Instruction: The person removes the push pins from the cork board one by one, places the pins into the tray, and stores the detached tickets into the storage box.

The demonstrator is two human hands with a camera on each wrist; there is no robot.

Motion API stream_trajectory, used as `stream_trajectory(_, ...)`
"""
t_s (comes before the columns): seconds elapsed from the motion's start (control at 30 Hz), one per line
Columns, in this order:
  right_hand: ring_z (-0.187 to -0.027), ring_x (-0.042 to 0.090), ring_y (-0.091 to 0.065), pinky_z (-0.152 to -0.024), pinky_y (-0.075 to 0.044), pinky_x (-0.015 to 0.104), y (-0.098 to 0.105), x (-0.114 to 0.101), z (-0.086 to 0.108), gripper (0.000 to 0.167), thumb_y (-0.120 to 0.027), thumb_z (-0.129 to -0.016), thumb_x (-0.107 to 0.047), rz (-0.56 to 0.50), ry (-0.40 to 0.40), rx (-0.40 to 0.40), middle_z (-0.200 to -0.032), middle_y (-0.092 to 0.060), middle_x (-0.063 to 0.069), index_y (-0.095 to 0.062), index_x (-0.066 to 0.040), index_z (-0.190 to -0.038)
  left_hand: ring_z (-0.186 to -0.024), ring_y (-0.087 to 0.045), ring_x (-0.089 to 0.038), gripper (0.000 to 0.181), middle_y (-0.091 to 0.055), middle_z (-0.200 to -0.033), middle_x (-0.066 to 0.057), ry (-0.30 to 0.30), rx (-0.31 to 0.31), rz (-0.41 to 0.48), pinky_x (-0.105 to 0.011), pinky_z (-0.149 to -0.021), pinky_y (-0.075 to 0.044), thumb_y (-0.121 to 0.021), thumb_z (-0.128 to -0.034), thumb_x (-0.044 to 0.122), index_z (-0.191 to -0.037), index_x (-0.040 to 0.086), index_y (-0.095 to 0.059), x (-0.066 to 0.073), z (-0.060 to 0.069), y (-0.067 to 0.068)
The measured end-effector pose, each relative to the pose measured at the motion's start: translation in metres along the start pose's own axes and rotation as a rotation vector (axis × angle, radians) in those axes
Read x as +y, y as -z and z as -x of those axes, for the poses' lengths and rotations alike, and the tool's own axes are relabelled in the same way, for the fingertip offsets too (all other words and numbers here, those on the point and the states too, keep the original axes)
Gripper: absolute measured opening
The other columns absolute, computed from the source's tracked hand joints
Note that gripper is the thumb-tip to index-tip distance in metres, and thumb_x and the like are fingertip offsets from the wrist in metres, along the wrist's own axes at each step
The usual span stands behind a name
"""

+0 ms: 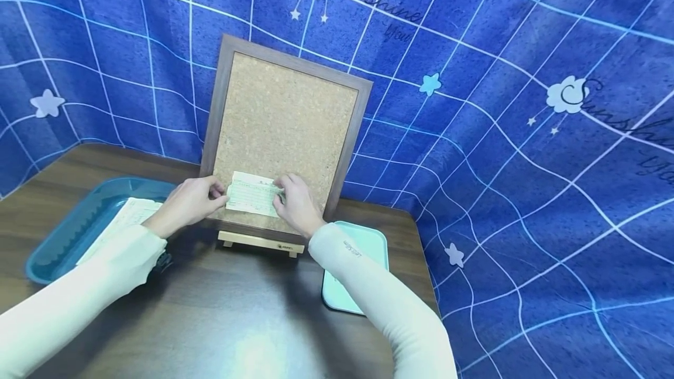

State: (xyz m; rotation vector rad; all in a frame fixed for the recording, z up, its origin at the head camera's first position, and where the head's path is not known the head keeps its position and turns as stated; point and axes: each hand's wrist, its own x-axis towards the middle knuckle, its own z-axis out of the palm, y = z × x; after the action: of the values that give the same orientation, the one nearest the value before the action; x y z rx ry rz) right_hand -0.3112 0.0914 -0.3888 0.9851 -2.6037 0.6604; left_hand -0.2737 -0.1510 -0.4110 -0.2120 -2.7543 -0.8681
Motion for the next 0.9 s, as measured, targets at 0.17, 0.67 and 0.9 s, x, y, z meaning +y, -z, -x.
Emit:
stream_trajectory(0.17, -0.091, 0.012, -0.054, -0.078, -0.044, 0.023, -0.003, -0.006, -0.004, 0.024, -0.060, -0.089, -0.009, -0.007, -0.020, -0.013, -0.109, -0.058, 0.003, -0.060, -0.006, -0.113, -0.080, -0.063, -0.022, 0.018, -0.067, -0.085, -0.002, -0.004, 0.000, -0.001, -0.045, -0.067, -0.047, -0.061, -0.0850, 0.025, -0.095, 0.009, -0.063, 0.004, -0.003, -0.004)
stream_trajectory(0.67, -0.092, 0.012, -0.055, -0.077, -0.045, 0.020, -0.005, -0.014, -0.010, 0.025, -0.062, -0.088, -0.011, 0.035, -0.034, -0.013, -0.105, -0.057, 0.001, -0.061, -0.006, -0.112, -0.071, -0.057, -0.023, 0.014, -0.062, -0.078, -0.001, -0.032, 0.022, -0.016, -0.044, -0.061, -0.045, -0.054, -0.0879, 0.021, -0.089, 0.010, -0.061, 0.007, -0.006, -0.006)
stream_trajectory(0.9, -0.093, 0.013, -0.057, -0.077, -0.045, 0.020, -0.009, -0.014, -0.012, 0.024, -0.062, -0.088, -0.011, 0.041, -0.050, 0.003, -0.104, -0.056, 0.001, -0.061, -0.007, -0.111, -0.070, -0.057, -0.027, 0.016, -0.061, -0.076, -0.004, -0.050, 0.047, -0.021, -0.047, -0.060, -0.045, -0.047, -0.0898, 0.016, -0.088, 0.011, -0.063, 0.005, -0.005, -0.007)
